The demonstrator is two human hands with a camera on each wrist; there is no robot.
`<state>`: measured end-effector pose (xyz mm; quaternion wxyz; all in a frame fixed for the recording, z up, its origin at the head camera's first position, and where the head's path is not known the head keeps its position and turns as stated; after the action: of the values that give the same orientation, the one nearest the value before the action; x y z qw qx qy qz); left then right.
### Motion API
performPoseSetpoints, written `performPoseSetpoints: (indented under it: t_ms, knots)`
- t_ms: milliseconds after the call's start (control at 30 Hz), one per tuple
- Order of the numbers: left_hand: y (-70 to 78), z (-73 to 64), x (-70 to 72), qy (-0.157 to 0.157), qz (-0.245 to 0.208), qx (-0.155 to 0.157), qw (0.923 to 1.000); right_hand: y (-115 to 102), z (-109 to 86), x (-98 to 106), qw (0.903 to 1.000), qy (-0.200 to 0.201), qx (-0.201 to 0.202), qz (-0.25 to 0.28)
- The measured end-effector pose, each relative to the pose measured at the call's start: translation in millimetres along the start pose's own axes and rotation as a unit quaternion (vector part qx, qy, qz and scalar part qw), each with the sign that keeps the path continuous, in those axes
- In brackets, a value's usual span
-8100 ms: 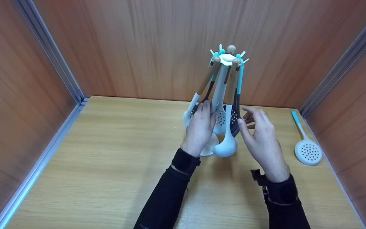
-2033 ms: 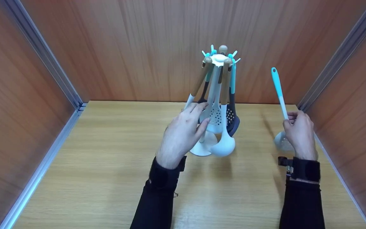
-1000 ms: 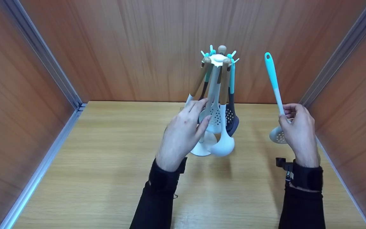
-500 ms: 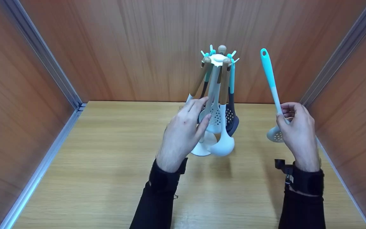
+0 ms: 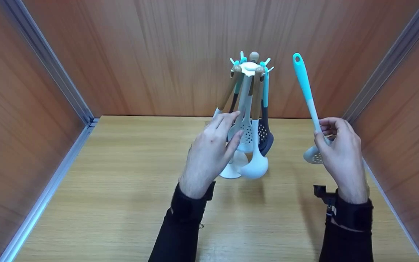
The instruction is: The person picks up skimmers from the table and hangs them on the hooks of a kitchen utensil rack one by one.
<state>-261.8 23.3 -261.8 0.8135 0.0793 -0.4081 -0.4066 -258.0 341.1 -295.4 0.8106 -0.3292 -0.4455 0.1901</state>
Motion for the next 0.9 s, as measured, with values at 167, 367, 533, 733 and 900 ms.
performPoseSetpoints:
  t_ms: [167, 367, 533, 733, 900]
  knots:
    - [2.9, -0.2, 1.8, 0.011, 0.005, -0.003, 0.9999, -10, -4.5, 2, 0.9996, 0.014, 0.018, 0.014]
    - [5.7, -0.5, 2.8, 0.022, 0.002, -0.004, 0.9997, -22, -10.6, 3, 0.999, 0.019, 0.034, 0.022]
    - [6.9, -0.2, 3.8, 0.025, -0.01, 0.003, 0.9996, -29, -15.6, 3, 0.9988, 0.014, 0.041, 0.022]
    - [8.6, -0.4, 6.1, 0.039, -0.021, 0.005, 0.999, -38, -21.1, 3, 0.998, 0.014, 0.056, 0.025]
    - [10.9, -0.7, 8.0, 0.053, -0.025, 0.005, 0.9983, -46, -26.5, 3, 0.9968, 0.017, 0.07, 0.036]
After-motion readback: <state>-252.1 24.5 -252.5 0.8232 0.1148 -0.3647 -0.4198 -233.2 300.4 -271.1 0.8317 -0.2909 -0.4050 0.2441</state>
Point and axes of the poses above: each hand's wrist, its own z-axis towards the middle knuckle, its own x-axis out of the back of the hand, y = z × x, the point moved 10 cm from there along z, towards the middle knuckle, and after that the axes turned 9 degrees about y, right-handed, at the moved point
